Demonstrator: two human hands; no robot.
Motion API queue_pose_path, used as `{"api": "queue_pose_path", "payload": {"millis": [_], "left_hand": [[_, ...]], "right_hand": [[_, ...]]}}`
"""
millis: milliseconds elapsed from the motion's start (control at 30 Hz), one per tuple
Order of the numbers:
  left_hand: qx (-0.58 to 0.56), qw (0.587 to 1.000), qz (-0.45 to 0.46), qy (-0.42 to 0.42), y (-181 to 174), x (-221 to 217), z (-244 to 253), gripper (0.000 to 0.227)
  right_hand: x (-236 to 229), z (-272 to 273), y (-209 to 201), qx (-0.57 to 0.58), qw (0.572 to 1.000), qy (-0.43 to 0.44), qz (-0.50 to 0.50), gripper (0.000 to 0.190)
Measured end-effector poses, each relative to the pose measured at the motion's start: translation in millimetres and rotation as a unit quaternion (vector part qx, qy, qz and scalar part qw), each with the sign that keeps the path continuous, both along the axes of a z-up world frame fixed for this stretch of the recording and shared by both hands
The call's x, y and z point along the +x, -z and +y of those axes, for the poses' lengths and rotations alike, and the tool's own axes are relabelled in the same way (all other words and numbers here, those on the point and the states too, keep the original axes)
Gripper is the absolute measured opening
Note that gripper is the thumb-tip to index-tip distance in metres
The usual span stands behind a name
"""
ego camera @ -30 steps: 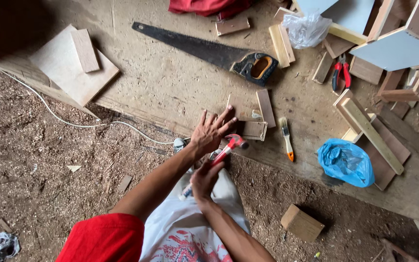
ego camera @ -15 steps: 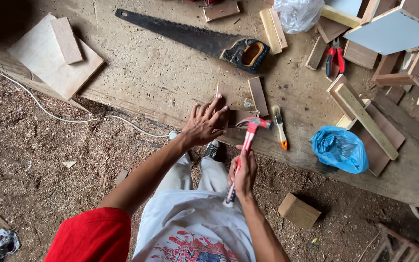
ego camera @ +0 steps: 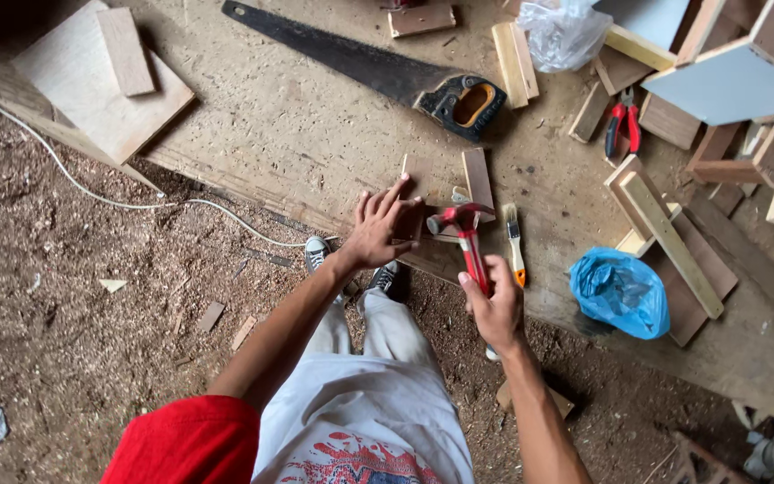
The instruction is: The person assembles a small wooden box by hammering nails into pre-cut wooden pieces. They repeatedly position the pieces, drive nails with a hammer, and adjust the box structure to ensure alignment.
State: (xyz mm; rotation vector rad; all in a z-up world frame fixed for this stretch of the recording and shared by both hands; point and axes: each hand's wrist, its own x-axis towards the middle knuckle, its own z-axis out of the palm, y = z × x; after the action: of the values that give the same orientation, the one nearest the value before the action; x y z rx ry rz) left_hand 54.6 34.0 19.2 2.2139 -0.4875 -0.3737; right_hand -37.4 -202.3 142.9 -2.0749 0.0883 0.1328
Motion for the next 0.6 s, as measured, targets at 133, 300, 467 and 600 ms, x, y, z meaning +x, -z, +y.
{"api": "queue_pose_path", "payload": {"millis": [133, 300, 467, 600], "left_hand": [[-0.030, 0.998, -0.054, -0.020, 5.6, -13.1, -1.4, 0.086], [-0.040, 0.998, -0.046, -0.027, 3.3, -12.7, 1.0, 0.086], [-0.052, 0.997, -0.055, -0.035, 5.8, -14.3, -0.8, 0.089], [0.000, 0.997, -0.061, -0.038, 5.8, -11.5, -2.6, 0.089]], "right_hand": [[5.7, -1.6, 0.0, -0.027, 0.995, -0.020, 0.093, 0.020], [13.1, 1.3, 14.9, -0.124, 0.991, -0.014, 0.044, 0.021], [15.3, -5.7, 23.3, -0.129, 0.989, -0.063, 0.039, 0.023], [33.0, -13.3, 16.0, -0.192, 0.962, -0.115, 0.155, 0.017]]}}
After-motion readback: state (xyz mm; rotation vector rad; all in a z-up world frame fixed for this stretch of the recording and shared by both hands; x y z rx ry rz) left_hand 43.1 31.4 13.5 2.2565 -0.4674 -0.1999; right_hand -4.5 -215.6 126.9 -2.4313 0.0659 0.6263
